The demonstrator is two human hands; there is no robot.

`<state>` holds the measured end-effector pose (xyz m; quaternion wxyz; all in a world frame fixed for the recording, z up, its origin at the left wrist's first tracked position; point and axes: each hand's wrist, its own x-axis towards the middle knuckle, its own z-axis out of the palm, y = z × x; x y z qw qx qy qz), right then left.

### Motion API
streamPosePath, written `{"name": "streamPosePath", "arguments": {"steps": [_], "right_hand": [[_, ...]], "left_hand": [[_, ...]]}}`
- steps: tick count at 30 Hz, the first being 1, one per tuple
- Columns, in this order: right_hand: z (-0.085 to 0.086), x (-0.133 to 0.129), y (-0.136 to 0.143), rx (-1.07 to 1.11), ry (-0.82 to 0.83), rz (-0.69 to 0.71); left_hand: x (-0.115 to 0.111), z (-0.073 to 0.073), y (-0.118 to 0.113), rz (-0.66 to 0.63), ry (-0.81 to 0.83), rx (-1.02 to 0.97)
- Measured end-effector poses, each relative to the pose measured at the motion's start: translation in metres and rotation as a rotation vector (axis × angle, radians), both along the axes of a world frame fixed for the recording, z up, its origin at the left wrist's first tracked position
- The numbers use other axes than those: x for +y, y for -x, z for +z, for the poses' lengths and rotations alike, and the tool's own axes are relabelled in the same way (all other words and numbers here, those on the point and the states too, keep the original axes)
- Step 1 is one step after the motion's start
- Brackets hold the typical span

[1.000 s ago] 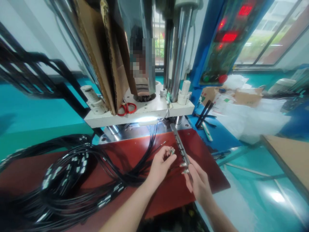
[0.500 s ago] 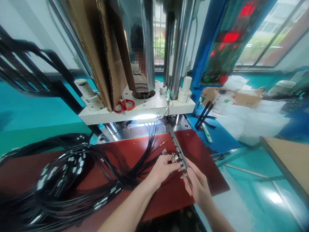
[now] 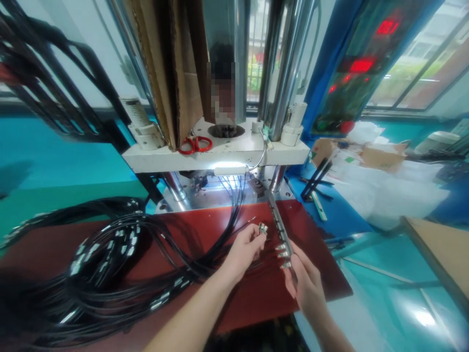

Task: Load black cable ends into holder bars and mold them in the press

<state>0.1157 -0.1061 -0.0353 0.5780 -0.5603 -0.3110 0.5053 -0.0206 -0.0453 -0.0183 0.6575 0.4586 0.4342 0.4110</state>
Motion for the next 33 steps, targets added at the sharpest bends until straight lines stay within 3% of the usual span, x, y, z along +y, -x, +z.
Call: {"name": "streamPosePath", "arguments": {"steps": [2, 9, 14, 25, 33], "right_hand": [[0.002, -0.001, 0.000, 0.055, 0.028, -0.016], [0.004, -0.004, 0.003, 0.101, 0.038, 0.056], [0.004, -0.003, 0.003, 0.108, 0.074, 0.034], [-0.005, -0.001, -0.004, 0.023, 0.033, 0.160], [0.000, -0.003, -0.001, -0.029, 0.061, 0.089]], "left_hand": [[-0.001, 0.000, 0.000, -0.010, -0.009, 0.016], [-0.002, -0.007, -0.003, 0.019, -0.295, 0.283], [0.000, -0.009, -0.007, 0.006, -0.231, 0.253], [0.000, -0.010, -0.006, 0.058, -0.195, 0.191], [0.000, -0.010, -0.005, 0.052, -0.175, 0.183]]}}
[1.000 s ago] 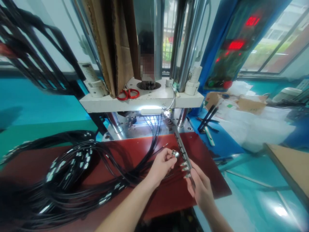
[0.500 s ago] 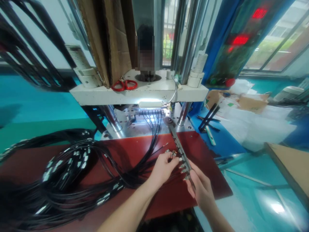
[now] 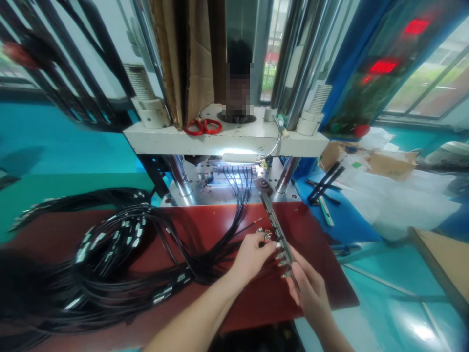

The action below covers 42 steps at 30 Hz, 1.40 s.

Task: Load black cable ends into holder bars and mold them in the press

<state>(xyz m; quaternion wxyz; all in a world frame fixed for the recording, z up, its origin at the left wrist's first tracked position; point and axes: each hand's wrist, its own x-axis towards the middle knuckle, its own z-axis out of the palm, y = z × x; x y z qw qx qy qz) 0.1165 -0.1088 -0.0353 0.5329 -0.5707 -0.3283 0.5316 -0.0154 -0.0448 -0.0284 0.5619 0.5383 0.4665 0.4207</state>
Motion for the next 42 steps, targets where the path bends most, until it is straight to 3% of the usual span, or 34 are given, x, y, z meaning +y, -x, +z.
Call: {"name": "streamPosePath", "arguments": {"steps": [10, 16, 20, 24, 30, 42], "right_hand": [[-0.007, 0.002, -0.010, -0.021, 0.023, 0.071], [-0.004, 0.000, 0.002, -0.134, -0.093, 0.014], [0.002, -0.001, 0.005, -0.029, -0.001, -0.057], [0.005, 0.000, 0.001, 0.070, 0.053, -0.113], [0.006, -0.002, 0.001, 0.043, 0.014, -0.067], [0.009, 0.000, -0.001, 0.020, 0.121, -0.061]], "left_hand": [[0.000, 0.003, -0.002, 0.013, -0.059, 0.061], [0.000, 0.003, 0.002, 0.014, -0.031, 0.054], [0.005, 0.006, 0.008, -0.021, -0.066, -0.001], [0.010, 0.003, 0.010, 0.107, 0.026, -0.115], [0.009, 0.003, 0.006, 0.015, 0.011, -0.022], [0.011, 0.012, 0.014, 0.014, 0.097, -0.085]]}}
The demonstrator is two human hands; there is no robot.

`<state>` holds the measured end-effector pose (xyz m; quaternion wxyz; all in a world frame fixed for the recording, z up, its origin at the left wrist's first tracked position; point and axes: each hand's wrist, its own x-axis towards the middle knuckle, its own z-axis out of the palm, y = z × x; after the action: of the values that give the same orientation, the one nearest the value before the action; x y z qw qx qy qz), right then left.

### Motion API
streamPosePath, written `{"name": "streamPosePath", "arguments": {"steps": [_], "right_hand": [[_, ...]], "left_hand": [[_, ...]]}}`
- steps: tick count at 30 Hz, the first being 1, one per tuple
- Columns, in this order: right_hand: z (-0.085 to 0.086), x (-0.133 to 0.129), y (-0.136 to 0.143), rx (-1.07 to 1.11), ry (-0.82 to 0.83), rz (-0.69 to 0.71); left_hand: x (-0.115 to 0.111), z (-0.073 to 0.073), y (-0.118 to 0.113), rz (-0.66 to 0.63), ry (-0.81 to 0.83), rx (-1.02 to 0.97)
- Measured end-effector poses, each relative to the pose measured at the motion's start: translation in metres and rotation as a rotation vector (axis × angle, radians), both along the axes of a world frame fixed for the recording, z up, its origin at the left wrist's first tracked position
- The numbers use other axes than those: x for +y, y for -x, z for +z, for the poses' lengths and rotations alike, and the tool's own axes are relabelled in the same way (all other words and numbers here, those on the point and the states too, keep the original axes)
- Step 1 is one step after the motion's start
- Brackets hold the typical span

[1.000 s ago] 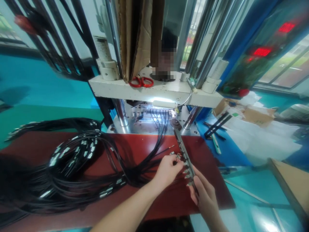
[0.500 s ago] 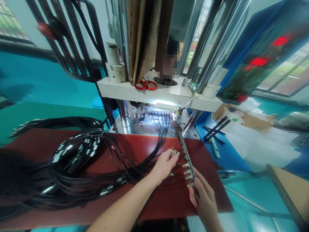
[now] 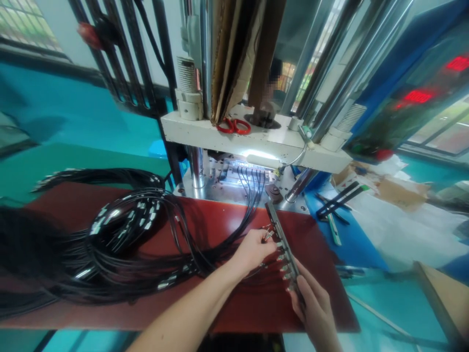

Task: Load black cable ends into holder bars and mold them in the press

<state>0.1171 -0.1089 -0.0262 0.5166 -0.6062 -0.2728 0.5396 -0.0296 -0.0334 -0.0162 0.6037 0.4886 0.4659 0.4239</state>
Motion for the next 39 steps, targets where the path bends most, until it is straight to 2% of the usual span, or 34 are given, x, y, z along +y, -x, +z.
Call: {"name": "streamPosePath", "arguments": {"steps": [11, 15, 17, 20, 24, 27, 33, 39], "right_hand": [[-0.003, -0.002, 0.000, -0.066, -0.037, 0.017], [-0.006, -0.002, 0.004, -0.175, -0.171, 0.087], [-0.007, -0.003, 0.004, -0.185, -0.176, 0.092], [-0.007, -0.003, 0.004, -0.122, -0.066, 0.043], [-0.002, -0.001, 0.002, -0.035, 0.001, -0.026], [0.001, -0.001, 0.002, 0.009, 0.019, -0.064], [0.001, -0.002, 0.000, -0.011, 0.020, -0.014], [-0.004, 0.000, -0.003, -0.056, -0.003, 0.052]], "left_hand": [[0.001, -0.005, -0.003, 0.011, -0.019, -0.022], [0.002, -0.007, -0.001, 0.009, -0.040, -0.008], [0.004, -0.008, 0.001, 0.007, -0.089, 0.025], [0.008, -0.007, 0.005, 0.075, -0.193, 0.059], [0.009, -0.007, 0.006, 0.232, -0.154, -0.041], [0.006, -0.011, 0.001, 0.280, -0.170, -0.062], [0.005, -0.013, -0.003, 0.132, -0.189, 0.073], [0.007, -0.011, 0.001, 0.132, -0.137, 0.058]]}}
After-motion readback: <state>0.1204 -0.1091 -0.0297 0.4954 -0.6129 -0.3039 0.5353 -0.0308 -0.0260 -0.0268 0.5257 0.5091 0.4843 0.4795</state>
